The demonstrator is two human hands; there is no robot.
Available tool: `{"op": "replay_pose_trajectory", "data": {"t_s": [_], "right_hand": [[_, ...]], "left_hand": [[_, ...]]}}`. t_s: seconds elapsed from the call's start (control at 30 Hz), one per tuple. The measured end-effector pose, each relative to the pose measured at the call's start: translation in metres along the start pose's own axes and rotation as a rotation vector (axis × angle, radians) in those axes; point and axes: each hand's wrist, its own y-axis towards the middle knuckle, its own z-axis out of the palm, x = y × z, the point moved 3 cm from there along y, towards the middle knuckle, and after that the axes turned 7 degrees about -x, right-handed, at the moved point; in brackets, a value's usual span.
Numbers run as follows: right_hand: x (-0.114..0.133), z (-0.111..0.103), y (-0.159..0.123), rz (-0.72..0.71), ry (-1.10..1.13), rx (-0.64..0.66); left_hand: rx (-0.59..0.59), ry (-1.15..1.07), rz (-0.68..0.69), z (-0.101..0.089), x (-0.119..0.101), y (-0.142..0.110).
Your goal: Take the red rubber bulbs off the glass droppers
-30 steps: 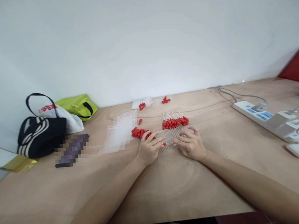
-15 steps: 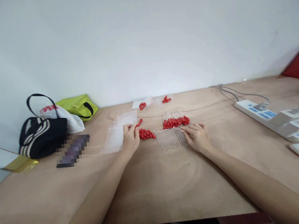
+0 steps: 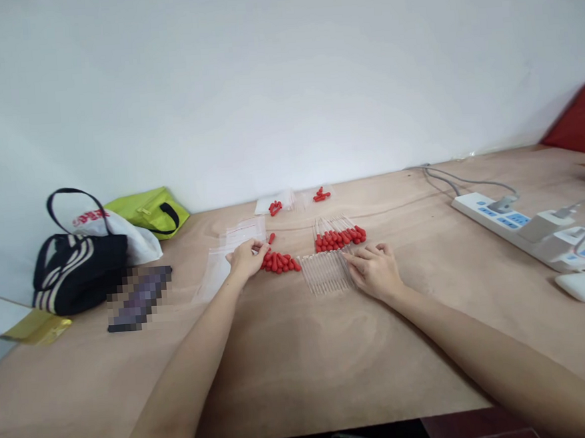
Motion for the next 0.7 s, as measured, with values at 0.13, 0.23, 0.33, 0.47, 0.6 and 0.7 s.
{"op": "replay_pose_trajectory", "data": {"t_s": [0.13,0.23,0.33,0.47,0.6,0.7], "right_hand": [[0.003,0.0,0.001,0.006,0.024,0.032],[0.004,-0.001,0.001,0.012,0.034,0.039],[0.004,-0.002,0.001,0.004,0.035,0.053],[0.005,-0.006,0.001,-0.007,0.058,0.069],[0.003,-0.008,0.0,0.015,0.09,0.07],[-0.004,-0.005,0.0,0.097,0.127,0.023]], "left_hand": [[-0.173,0.068,0.117,-0.005,-0.009,-0.008],[-0.262,0.069,0.277,-0.006,-0.028,-0.018],[-0.248,0.014,0.405,0.002,-0.051,-0.028],[-0.172,-0.052,0.511,0.02,-0.08,-0.034],[-0.101,-0.103,0.544,0.036,-0.104,-0.033],[-0.078,-0.118,0.538,0.044,-0.116,-0.03]]}}
